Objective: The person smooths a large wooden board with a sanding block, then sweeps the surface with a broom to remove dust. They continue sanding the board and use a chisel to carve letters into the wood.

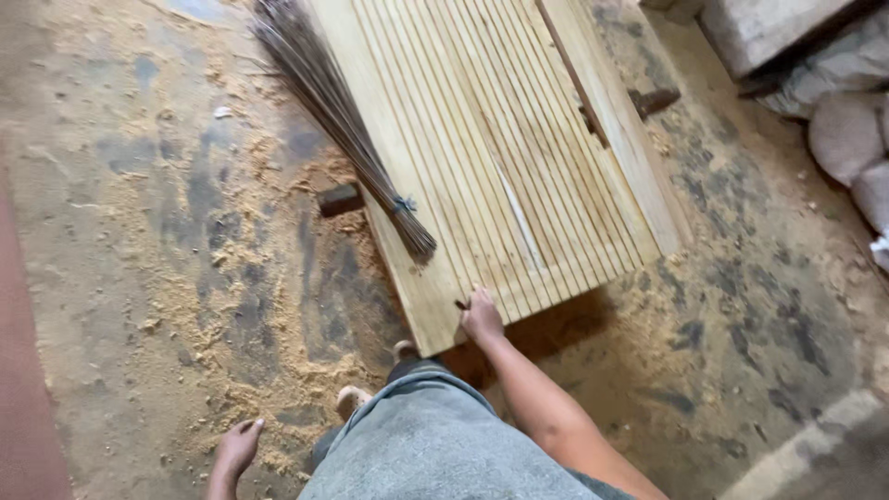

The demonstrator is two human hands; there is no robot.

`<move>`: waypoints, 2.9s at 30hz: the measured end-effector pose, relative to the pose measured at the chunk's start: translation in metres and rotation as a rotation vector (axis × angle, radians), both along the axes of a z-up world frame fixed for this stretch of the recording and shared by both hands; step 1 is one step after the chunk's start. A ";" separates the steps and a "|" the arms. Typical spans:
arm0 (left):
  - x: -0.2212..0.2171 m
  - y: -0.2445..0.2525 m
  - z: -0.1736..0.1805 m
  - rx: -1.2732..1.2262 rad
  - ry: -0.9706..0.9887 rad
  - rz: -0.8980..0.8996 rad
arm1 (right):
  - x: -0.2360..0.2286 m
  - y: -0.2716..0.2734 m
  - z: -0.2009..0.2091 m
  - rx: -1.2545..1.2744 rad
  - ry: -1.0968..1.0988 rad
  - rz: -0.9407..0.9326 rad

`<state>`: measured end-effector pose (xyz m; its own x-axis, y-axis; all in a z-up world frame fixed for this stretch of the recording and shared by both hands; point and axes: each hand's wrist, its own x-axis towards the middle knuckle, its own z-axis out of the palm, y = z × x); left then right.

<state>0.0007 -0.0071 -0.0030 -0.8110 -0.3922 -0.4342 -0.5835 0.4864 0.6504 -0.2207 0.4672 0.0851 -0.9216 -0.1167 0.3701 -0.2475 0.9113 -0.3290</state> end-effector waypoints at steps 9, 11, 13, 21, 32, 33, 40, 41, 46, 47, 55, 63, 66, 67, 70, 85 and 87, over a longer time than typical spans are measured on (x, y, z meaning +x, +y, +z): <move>-0.040 -0.036 -0.012 0.097 0.000 0.039 | -0.016 -0.048 0.047 0.155 -0.431 -0.392; -0.054 -0.053 -0.023 0.132 0.012 0.077 | -0.043 -0.063 0.073 0.248 -0.680 -0.328; -0.074 -0.072 -0.036 0.159 0.021 0.113 | -0.081 -0.078 0.100 0.337 -0.854 -0.212; -0.168 -0.151 0.021 0.216 0.068 0.309 | -0.210 -0.210 0.227 0.472 -0.908 0.380; -0.288 -0.279 0.030 0.313 0.216 0.449 | -0.304 -0.422 0.280 0.187 -0.681 0.391; -0.298 -0.294 0.032 0.313 0.228 0.440 | -0.312 -0.439 0.279 0.222 -0.731 0.348; -0.427 -0.442 0.072 0.245 -0.033 0.146 | -0.375 -0.537 0.307 -0.065 -0.685 0.074; -0.459 -0.470 0.086 0.184 -0.029 0.080 | -0.388 -0.549 0.312 -0.069 -0.565 0.107; -0.566 -0.567 0.140 0.001 0.078 -0.116 | -0.432 -0.580 0.319 -0.199 -0.394 0.014; -0.586 -0.583 0.157 -0.008 0.101 -0.121 | -0.442 -0.585 0.320 -0.167 -0.393 -0.050; -0.782 -0.582 0.227 -0.006 0.066 -0.388 | -0.575 -0.618 0.329 -0.254 -0.165 -0.248; -1.012 -0.560 0.256 0.007 0.046 -0.388 | -0.850 -0.595 0.325 -0.364 -0.193 -0.385; -1.045 -0.564 0.290 -0.122 -0.058 -0.427 | -0.925 -0.567 0.314 -0.381 -0.174 -0.423; -1.068 -0.567 0.305 -0.161 -0.062 -0.439 | -0.950 -0.559 0.311 -0.331 -0.223 -0.429; -1.132 -0.556 0.337 -0.103 0.027 -0.333 | -1.011 -0.526 0.313 -0.177 -0.281 -0.423; -1.488 -0.417 0.494 -0.238 0.736 -0.553 | -1.028 -0.539 0.314 -0.095 -0.232 -0.503; -1.550 -0.387 0.523 -0.239 0.856 -0.609 | -1.037 -0.539 0.330 -0.157 -0.201 -0.551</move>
